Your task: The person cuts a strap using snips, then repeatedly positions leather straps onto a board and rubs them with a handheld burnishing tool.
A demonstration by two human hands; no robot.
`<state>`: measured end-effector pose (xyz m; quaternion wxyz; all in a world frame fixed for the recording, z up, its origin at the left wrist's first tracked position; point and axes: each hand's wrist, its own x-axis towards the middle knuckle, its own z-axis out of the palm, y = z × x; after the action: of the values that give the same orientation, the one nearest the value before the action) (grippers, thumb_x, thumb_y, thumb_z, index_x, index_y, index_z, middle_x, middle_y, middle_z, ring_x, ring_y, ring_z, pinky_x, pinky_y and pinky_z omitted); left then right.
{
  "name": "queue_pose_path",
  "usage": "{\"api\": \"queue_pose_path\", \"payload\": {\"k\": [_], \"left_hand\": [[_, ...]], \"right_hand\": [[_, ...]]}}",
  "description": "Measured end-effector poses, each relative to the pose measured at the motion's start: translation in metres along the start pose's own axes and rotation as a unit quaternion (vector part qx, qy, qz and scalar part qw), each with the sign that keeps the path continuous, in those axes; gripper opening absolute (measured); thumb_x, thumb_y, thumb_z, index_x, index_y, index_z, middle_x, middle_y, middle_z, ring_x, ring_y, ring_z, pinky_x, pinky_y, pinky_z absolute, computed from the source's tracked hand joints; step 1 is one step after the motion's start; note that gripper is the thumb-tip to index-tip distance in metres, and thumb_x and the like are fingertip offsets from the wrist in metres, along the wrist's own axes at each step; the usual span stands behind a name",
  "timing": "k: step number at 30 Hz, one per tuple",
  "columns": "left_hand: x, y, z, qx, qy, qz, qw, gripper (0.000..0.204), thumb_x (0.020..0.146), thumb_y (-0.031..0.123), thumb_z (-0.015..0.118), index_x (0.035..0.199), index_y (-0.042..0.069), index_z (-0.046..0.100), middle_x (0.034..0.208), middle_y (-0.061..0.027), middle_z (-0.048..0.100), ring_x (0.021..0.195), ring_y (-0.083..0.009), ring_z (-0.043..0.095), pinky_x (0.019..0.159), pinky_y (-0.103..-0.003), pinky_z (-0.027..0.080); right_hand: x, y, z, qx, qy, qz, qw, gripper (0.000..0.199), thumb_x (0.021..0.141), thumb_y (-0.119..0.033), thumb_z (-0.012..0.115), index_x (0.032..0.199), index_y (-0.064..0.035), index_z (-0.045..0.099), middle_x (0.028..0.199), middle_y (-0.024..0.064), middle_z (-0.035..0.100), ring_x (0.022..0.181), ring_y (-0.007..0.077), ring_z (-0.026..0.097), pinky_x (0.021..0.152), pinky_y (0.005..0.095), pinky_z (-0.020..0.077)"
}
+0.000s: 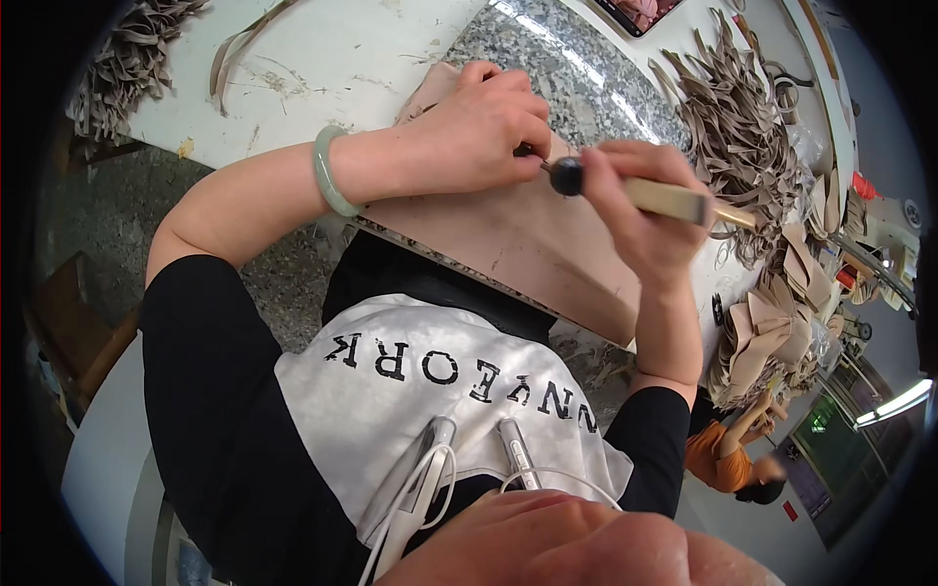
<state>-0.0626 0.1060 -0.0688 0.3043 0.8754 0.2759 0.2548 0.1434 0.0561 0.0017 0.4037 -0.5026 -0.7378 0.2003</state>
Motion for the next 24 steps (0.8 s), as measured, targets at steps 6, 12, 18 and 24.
{"api": "queue_pose_path", "payload": {"k": [6,12,18,24], "left_hand": [[-0.003,-0.003,-0.001,0.023,0.034,0.028,0.999,0.003,0.083,0.016,0.075,0.085,0.014,0.074,0.091,0.0050,0.063,0.102,-0.0167,0.057,0.101,-0.043,0.034],[-0.003,-0.004,-0.006,0.043,0.038,0.027,0.998,0.004,0.081,0.016,0.076,0.083,0.014,0.074,0.092,0.0057,0.065,0.101,-0.0167,0.057,0.099,-0.042,0.035],[-0.004,-0.009,-0.014,0.029,0.010,-0.001,1.000,0.002,0.084,0.015,0.075,0.083,0.013,0.075,0.096,0.0040,0.066,0.106,-0.0176,0.056,0.097,-0.040,0.036],[-0.006,-0.012,-0.017,0.050,0.022,0.025,0.998,0.007,0.086,0.016,0.075,0.093,0.014,0.074,0.095,0.0018,0.064,0.101,-0.0196,0.056,0.094,-0.039,0.038]], "right_hand": [[-0.003,0.010,-0.001,-0.049,-0.040,0.029,0.998,0.019,0.079,-0.009,0.086,0.079,-0.0124,0.067,0.072,-0.0020,0.073,0.053,0.0119,0.063,0.056,0.0269,0.0406],[-0.003,0.012,-0.001,-0.060,-0.029,0.016,0.998,0.020,0.078,-0.010,0.086,0.078,-0.0131,0.067,0.072,-0.0031,0.072,0.052,0.0130,0.061,0.055,0.0275,0.0394],[-0.002,0.010,0.011,-0.011,-0.005,-0.004,1.000,0.020,0.078,-0.010,0.087,0.077,-0.0131,0.066,0.072,-0.0032,0.073,0.051,0.0123,0.060,0.056,0.0274,0.0385],[-0.001,0.004,0.017,-0.017,-0.011,-0.032,0.999,0.019,0.078,-0.007,0.086,0.080,-0.0109,0.067,0.078,0.0003,0.075,0.055,0.0143,0.063,0.059,0.0273,0.0407]]}}
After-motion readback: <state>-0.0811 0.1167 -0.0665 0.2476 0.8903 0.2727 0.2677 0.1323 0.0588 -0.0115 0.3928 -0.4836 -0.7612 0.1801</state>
